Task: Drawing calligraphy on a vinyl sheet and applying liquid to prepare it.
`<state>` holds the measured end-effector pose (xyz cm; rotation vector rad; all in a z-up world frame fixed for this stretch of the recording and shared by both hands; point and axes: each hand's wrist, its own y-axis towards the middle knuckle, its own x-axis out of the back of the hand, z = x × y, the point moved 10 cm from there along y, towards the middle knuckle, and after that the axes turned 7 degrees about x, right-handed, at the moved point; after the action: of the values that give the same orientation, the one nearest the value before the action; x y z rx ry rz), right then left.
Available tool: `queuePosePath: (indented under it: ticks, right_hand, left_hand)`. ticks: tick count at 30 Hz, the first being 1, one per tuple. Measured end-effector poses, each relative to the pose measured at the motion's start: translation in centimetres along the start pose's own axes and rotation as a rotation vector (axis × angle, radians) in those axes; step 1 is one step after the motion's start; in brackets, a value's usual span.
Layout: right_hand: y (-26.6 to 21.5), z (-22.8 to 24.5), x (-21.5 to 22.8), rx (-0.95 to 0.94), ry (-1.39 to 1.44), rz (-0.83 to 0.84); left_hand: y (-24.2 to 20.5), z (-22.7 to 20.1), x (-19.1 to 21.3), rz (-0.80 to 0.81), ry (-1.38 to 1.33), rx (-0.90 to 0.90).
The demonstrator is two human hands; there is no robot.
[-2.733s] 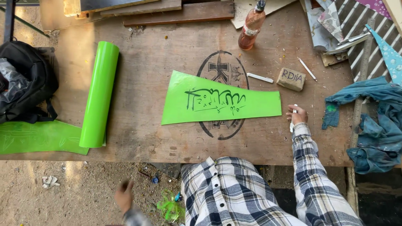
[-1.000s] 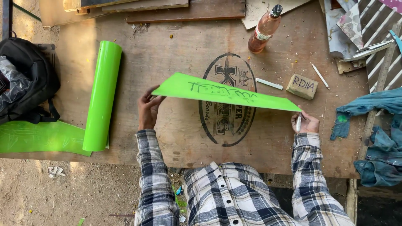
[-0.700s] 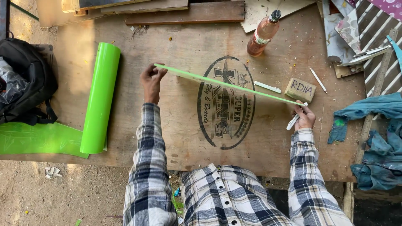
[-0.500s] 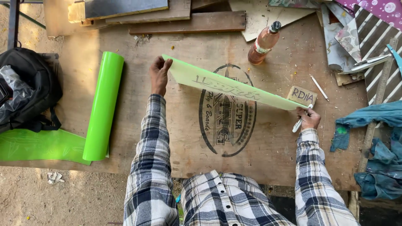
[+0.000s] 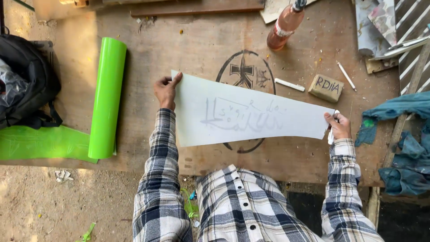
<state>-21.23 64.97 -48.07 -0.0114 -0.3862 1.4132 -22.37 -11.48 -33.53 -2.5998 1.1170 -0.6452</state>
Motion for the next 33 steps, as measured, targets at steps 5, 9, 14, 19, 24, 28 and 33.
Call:
queuePosePath:
  ticks: [5,9,14,19,24,28,33]
  right_hand:
    - [-2.8,-3.2,2.2,0.025,-0.302,-0.161]
    - [-4.9,-5.0,3.2,0.018,-0.489,-0.187]
    - [-5.1,-8.8,3.2,0.046,-0.304,-0.256]
    - [-4.8,-10.3,3.9,0.079,-0.408,-0.326]
    - [-5.7,-10.1,4.3,0.121,-0.322,-0.392]
    - [-7.0,-7.5,3.8,0.128,-0.235,-0.460]
    - [-8.7,-4.7,3.3,0.134,-0.157,-0.518]
  left_hand:
    - [-2.0,8.0,1.6,-0.009,0.033,0.103]
    - [-4.6,12.2,1.9,0.040,-0.021,0.201]
    - [-6.1,14.1,3.4,0.002,-0.080,0.233]
    - [-7.3,12.1,4.2,0.054,-0.080,0.172]
    - [-8.0,11.5,4.1,0.090,-0.130,0.108]
    - [-8.5,10.1,4.2,0.098,-0.164,0.055]
    - [-9.0,7.5,3.8,0.134,-0.226,-0.023]
